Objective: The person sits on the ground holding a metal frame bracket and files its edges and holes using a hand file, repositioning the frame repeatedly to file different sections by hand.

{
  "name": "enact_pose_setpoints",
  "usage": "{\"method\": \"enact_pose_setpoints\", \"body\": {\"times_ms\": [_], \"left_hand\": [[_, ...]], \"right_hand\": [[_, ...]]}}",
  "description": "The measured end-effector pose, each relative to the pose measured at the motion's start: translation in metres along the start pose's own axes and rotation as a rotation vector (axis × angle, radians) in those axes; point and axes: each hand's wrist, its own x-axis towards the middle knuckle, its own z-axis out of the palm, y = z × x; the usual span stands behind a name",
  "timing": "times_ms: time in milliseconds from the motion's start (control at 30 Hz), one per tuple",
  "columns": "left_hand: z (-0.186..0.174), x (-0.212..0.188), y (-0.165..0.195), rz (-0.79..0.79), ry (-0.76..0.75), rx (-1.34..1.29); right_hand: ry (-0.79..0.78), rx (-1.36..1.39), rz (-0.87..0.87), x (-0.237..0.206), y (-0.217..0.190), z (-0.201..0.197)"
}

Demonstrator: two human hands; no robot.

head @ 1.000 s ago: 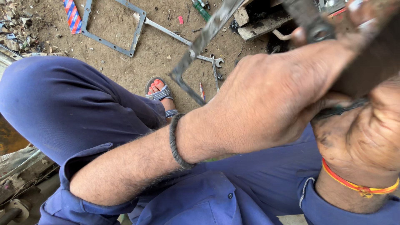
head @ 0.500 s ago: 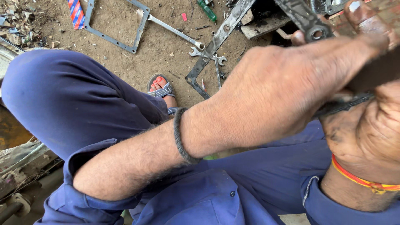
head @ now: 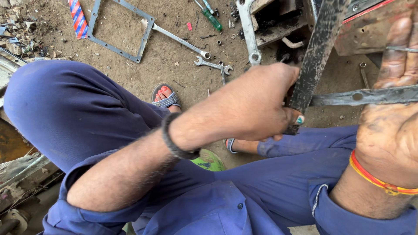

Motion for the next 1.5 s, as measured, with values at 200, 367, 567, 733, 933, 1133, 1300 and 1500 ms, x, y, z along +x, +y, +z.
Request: {"method": "enact_pose_setpoints", "body": {"times_ms": [200,367,567,733,933,1133,1300,1500], "left_hand": [[0.001,0.004,-0.007,0.301,0.302,0.070],[-0.030,-0.016,0.001,0.372,0.391,0.089],[-0.043,-0.026,0.011,0.491,0.454,0.212],[-0.043,-0.025,0.008,0.568,0.437,0.142],[-0.044,-0.028,0.009,0.646,0.361,0.021],[-0.056,-0.032,0.014,0.608,0.192,-0.050],[-0.073,-0.043,0.021,0.643,0.117,0.244],[-0.086,-0.047,0.019,0.609,0.033,0.167]], "right_hand": [[0.034,-0.008,-0.007,-0.004,-0.001,0.003],[0.087,-0.013,-0.004,-0.001,0.004,0.009],[0.145,-0.014,-0.016,-0.007,0.011,0.006],[0.158,-0.016,-0.009,-0.012,0.013,0.000],[0.162,-0.011,0.003,-0.012,0.014,-0.003],[0.165,-0.006,0.018,-0.011,0.013,-0.010],[0.176,0.007,0.050,-0.006,0.006,-0.014],[0.209,0.020,0.170,0.014,-0.004,0.006]]}}
